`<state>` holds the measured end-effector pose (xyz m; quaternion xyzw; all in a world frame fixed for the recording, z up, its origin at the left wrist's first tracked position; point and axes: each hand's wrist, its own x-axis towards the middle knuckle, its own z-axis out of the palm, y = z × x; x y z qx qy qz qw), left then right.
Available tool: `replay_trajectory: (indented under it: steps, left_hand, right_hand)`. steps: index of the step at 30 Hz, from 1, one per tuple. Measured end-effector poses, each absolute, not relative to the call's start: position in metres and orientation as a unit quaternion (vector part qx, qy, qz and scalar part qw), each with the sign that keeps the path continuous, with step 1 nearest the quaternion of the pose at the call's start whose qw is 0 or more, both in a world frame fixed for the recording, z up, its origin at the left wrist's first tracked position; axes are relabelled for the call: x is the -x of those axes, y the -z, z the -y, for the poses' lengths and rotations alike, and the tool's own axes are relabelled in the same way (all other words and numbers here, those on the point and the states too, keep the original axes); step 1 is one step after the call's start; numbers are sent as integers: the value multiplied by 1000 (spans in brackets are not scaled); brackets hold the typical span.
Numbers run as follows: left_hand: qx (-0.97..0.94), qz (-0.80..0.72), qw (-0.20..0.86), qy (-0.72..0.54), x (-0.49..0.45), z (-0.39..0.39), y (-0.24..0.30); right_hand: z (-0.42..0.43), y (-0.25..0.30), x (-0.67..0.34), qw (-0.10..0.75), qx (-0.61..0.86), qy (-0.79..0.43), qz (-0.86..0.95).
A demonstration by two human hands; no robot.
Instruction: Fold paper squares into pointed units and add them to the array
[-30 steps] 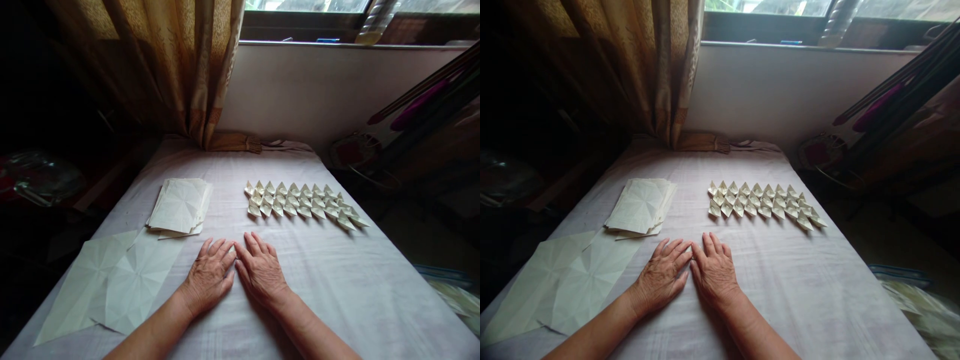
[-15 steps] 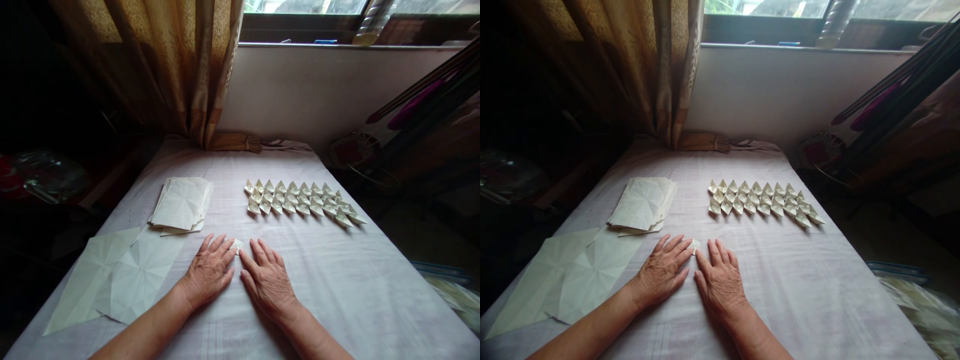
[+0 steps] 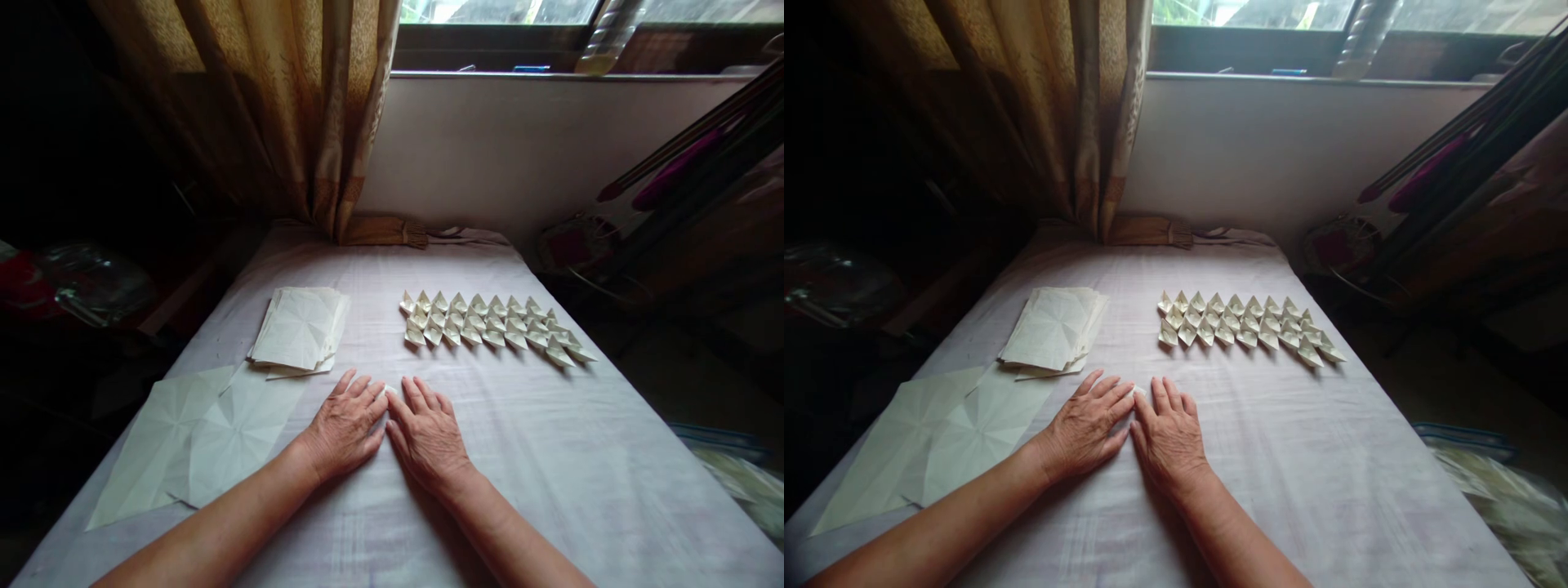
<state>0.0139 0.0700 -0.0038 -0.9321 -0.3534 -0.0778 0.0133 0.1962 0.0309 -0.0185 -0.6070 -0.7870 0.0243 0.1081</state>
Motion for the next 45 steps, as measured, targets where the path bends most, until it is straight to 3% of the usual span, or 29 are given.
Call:
replay_trajectory:
  steps: [22, 31, 45]
  left_hand:
    - [927, 362, 27, 98, -17, -72, 4]
    - [922, 375, -38, 91, -5, -77, 5]
    - [906, 395, 68, 137, -2, -60, 12]
  right_hand:
    - [-33, 24, -201, 126, 608, -28, 784]
    - [-34, 25, -202, 127, 609, -28, 783]
    - [-34, 27, -201, 141, 604, -22, 784]
